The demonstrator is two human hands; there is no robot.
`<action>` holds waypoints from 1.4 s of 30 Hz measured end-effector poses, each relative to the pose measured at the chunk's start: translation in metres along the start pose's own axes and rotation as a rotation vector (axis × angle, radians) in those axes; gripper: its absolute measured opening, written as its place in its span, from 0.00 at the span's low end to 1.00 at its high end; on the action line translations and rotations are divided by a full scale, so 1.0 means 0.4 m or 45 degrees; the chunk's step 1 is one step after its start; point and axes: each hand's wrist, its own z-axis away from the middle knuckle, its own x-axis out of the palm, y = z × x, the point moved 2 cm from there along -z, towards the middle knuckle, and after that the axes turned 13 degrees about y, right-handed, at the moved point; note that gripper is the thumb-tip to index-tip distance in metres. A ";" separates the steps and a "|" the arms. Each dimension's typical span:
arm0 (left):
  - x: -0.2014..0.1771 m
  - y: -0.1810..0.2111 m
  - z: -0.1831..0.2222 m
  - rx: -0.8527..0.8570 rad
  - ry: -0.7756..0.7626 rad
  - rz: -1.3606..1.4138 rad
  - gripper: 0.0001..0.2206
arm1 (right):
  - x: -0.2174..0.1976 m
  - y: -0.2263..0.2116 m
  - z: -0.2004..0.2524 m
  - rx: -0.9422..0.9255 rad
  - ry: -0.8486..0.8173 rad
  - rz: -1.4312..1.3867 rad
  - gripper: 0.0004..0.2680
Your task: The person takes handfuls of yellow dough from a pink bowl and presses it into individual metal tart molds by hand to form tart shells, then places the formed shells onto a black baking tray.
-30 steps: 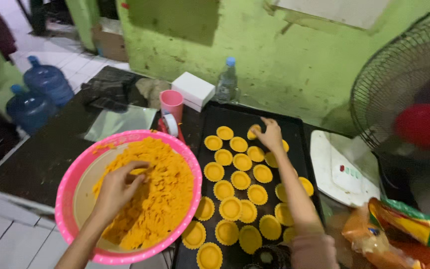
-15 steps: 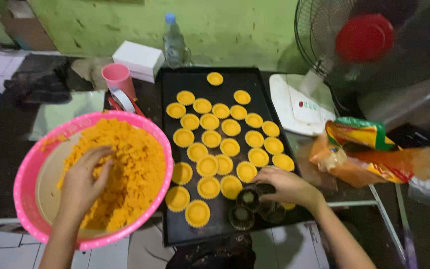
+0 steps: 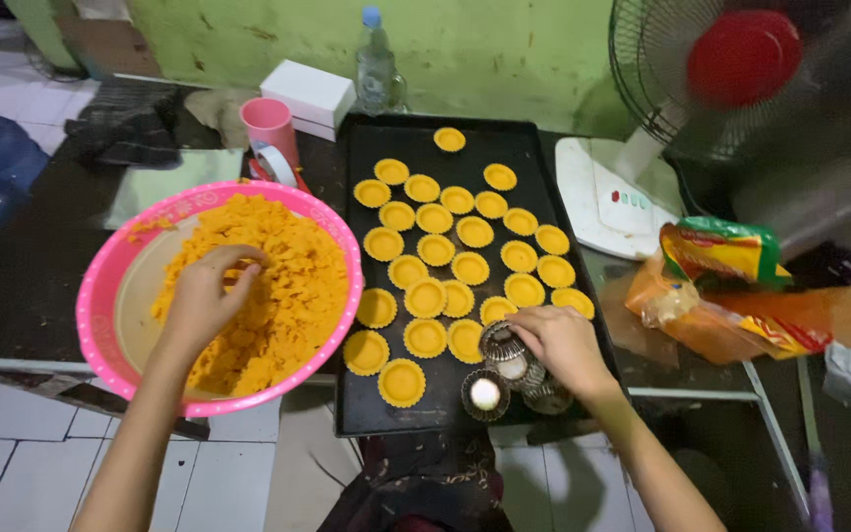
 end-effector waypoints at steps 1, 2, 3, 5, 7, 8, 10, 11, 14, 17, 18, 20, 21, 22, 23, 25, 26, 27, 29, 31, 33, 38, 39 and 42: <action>0.006 -0.008 -0.005 -0.007 0.016 -0.009 0.08 | -0.018 -0.016 -0.016 -0.018 0.002 -0.006 0.07; 0.014 -0.018 -0.009 -0.027 -0.013 0.090 0.08 | -0.035 -0.031 -0.033 0.032 0.047 -0.062 0.07; 0.018 -0.034 -0.005 -0.054 -0.034 0.188 0.09 | -0.048 -0.048 -0.050 0.073 0.087 -0.119 0.07; 0.045 -0.074 -0.011 -0.113 -0.017 0.297 0.09 | -0.049 -0.083 -0.107 0.071 0.129 -0.231 0.07; 0.040 -0.068 -0.009 -0.173 0.013 0.409 0.10 | -0.054 -0.157 -0.173 0.061 0.161 -0.344 0.07; 0.033 -0.044 -0.002 -0.440 -0.139 0.706 0.16 | -0.061 -0.214 -0.207 0.006 0.209 -0.462 0.07; 0.013 -0.003 0.009 -0.709 -0.247 1.006 0.23 | -0.022 -0.308 -0.289 -0.085 0.241 -0.601 0.06; 0.014 0.003 0.015 -0.834 -0.388 1.091 0.27 | 0.030 -0.348 -0.339 -0.160 0.237 -0.657 0.07; 0.012 -0.005 0.011 -1.025 -0.436 1.278 0.32 | 0.111 -0.473 -0.459 -0.239 0.201 -0.874 0.08; 0.040 -0.121 -0.021 -1.109 -0.202 1.461 0.31 | 0.202 -0.536 -0.553 -0.217 0.164 -1.065 0.10; 0.053 -0.174 -0.037 -1.132 -0.051 1.544 0.30 | 0.240 -0.544 -0.584 -0.205 0.156 -1.099 0.10; 0.050 -0.226 -0.050 -1.193 0.186 1.555 0.29 | 0.154 -0.603 -0.502 -0.358 -0.065 -0.933 0.17; 0.049 -0.251 -0.060 -1.252 0.407 1.563 0.27 | 0.113 -0.628 -0.457 -0.494 -0.276 -0.754 0.24; 0.031 -0.237 -0.061 -1.245 0.411 1.559 0.27 | 0.137 -0.626 -0.452 -0.499 -0.270 -0.758 0.24; 0.020 -0.224 -0.057 -1.253 0.522 1.498 0.24 | 0.161 -0.617 -0.445 -0.501 -0.251 -0.636 0.25; 0.007 -0.200 -0.052 -1.266 0.637 1.437 0.20 | 0.188 -0.603 -0.424 -0.503 -0.237 -0.515 0.26; 0.003 -0.190 -0.052 -1.282 0.674 1.398 0.18 | 0.193 -0.599 -0.411 -0.506 -0.292 -0.466 0.23; 0.000 -0.182 -0.047 -1.300 0.712 1.361 0.16 | 0.198 -0.596 -0.396 -0.510 -0.350 -0.415 0.20; 0.007 -0.193 -0.041 -1.290 0.672 1.257 0.18 | 0.218 -0.591 -0.389 -0.528 -0.396 -0.404 0.18; 0.003 -0.176 -0.040 -1.262 0.637 1.154 0.19 | 0.213 -0.594 -0.389 -0.554 -0.427 -0.391 0.15; -0.010 -0.137 -0.036 -1.264 0.643 1.304 0.22 | 0.189 -0.610 -0.388 -0.615 -0.521 -0.395 0.12; -0.007 -0.137 -0.042 -1.222 0.566 1.318 0.25 | 0.186 -0.573 -0.431 -0.366 -0.559 -1.025 0.11; -0.010 -0.126 -0.041 -1.193 0.534 1.281 0.25 | 0.198 -0.560 -0.439 -0.151 -0.552 -1.317 0.12; 0.019 -0.155 -0.039 -1.175 0.439 1.209 0.29 | 0.093 -0.616 -0.442 -0.017 -0.573 -1.610 0.19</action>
